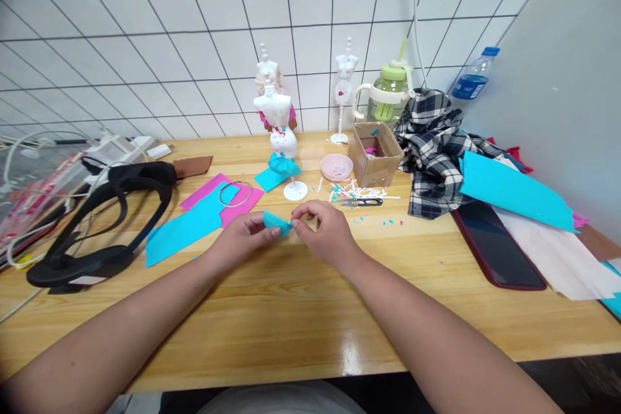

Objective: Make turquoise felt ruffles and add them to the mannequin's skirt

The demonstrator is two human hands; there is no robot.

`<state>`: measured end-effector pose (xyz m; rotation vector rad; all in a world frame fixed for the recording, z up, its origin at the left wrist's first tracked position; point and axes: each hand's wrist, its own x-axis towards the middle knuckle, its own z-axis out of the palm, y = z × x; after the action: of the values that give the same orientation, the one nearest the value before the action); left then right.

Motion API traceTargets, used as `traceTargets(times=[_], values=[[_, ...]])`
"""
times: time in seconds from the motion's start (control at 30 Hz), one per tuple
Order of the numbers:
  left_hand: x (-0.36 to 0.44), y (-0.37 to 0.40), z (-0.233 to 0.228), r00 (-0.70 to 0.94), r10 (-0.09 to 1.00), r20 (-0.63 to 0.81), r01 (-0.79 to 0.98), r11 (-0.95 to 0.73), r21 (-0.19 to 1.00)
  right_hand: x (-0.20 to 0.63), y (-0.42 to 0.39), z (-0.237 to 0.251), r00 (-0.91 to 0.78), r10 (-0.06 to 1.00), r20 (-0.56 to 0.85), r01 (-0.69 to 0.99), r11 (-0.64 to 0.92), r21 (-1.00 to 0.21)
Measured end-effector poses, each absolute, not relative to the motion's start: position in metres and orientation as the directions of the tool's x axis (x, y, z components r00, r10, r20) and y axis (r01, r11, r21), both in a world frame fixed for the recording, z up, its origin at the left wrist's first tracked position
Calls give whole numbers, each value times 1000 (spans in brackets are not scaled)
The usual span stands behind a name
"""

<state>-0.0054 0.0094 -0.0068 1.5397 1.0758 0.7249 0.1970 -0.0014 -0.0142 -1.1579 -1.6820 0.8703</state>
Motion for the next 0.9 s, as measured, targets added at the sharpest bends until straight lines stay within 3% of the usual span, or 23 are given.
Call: traceTargets(times=[0.1, 0.2, 0.4, 0.53, 0.7, 0.8, 0.9], values=[[-5, 11, -11, 434, 887, -155, 137, 105, 985, 195, -2, -16, -232, 972, 41, 40, 51, -998], [-5, 11, -13, 461, 869, -181, 87, 159, 983, 192, -2, -17, -269, 959, -87, -123, -124, -985], [-5, 11, -13, 475, 843, -254, -203, 386, 900, 188, -3, -14, -371, 902, -220, -323, -347, -880], [-6, 13, -15, 553, 774, -309, -275, 519, 809, 185, -4, -17, -476, 847, -237, -395, -447, -803], [-9, 16, -16, 484, 836, -260, -222, 405, 887, 188, -1, -18, -441, 862, -251, -396, -438, -807], [-9, 17, -12, 357, 920, -163, -11, 178, 984, 193, 1, -20, -402, 886, -232, -287, -363, -887], [-7, 14, -9, 376, 918, -124, 233, 35, 972, 194, 2, -24, -460, 870, -176, -191, -291, -938]])
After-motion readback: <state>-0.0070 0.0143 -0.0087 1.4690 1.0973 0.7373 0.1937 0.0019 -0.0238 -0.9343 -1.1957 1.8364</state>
